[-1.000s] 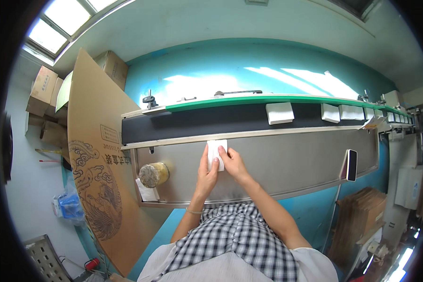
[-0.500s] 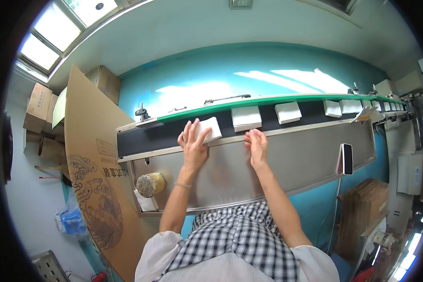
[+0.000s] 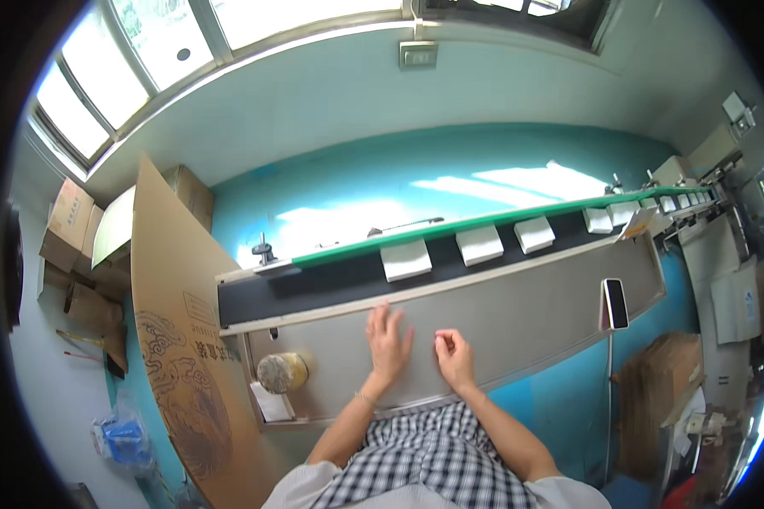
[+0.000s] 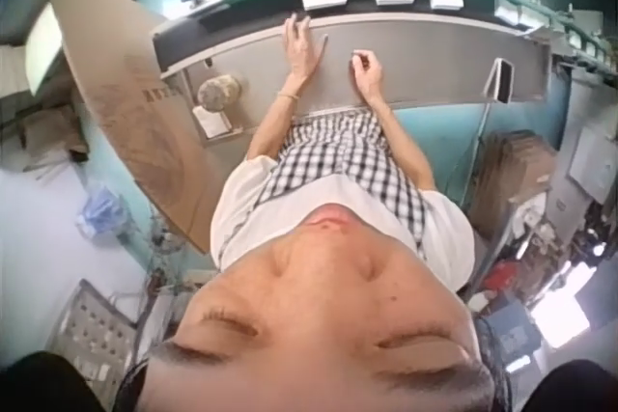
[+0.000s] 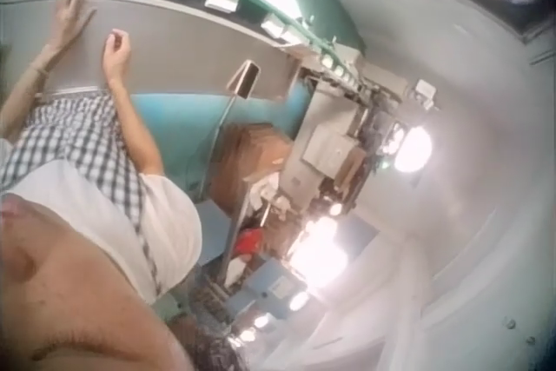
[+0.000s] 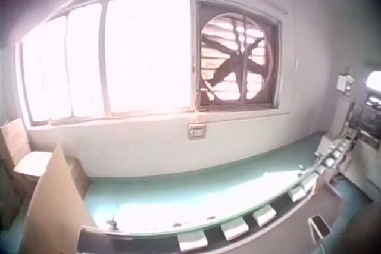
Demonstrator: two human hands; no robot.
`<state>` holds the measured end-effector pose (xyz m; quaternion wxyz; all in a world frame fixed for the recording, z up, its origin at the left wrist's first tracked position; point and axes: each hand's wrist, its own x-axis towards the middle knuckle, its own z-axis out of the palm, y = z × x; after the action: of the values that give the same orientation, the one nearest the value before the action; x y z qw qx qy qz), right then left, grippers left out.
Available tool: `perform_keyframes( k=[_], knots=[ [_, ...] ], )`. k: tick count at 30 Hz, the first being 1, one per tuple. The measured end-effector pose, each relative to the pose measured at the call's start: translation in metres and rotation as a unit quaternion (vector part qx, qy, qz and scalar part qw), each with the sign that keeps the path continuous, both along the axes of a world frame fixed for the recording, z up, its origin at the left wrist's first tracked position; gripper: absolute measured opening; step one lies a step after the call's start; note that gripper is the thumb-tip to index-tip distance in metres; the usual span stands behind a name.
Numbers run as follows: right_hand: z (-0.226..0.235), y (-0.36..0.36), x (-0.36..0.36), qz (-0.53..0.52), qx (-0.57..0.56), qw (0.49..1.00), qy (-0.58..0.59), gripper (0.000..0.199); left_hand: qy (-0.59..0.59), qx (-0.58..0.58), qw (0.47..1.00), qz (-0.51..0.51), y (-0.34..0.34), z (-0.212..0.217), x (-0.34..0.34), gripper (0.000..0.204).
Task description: Sorting and stacking folded paper products from a conveyor into piles and boxes.
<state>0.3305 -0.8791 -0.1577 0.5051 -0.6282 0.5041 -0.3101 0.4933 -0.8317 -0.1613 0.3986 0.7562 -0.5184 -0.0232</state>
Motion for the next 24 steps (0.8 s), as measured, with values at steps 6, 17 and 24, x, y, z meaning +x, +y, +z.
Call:
perform_keyframes(
  k=[6, 17, 24],
  knots=[
    [0.022, 0.051, 0.020, 0.011, -0.115, 0.992, 0.053, 0.011, -0.021, -0.014, 0.994, -0.107, 0.033, -0.004, -0.014, 0.034],
    [0.006, 0.055, 0.016, 0.018, -0.185, 0.983, 0.006, 0.014, -0.008, 0.071, 0.988, -0.136, 0.068, -0.013, -0.015, 0.036],
    [0.004, 0.051, 0.001, 0.047, -0.167, 0.985, 0.013, 0.014, 0.072, 0.185, 0.980, -0.023, 0.152, 0.006, -0.074, 0.037]
  ],
)
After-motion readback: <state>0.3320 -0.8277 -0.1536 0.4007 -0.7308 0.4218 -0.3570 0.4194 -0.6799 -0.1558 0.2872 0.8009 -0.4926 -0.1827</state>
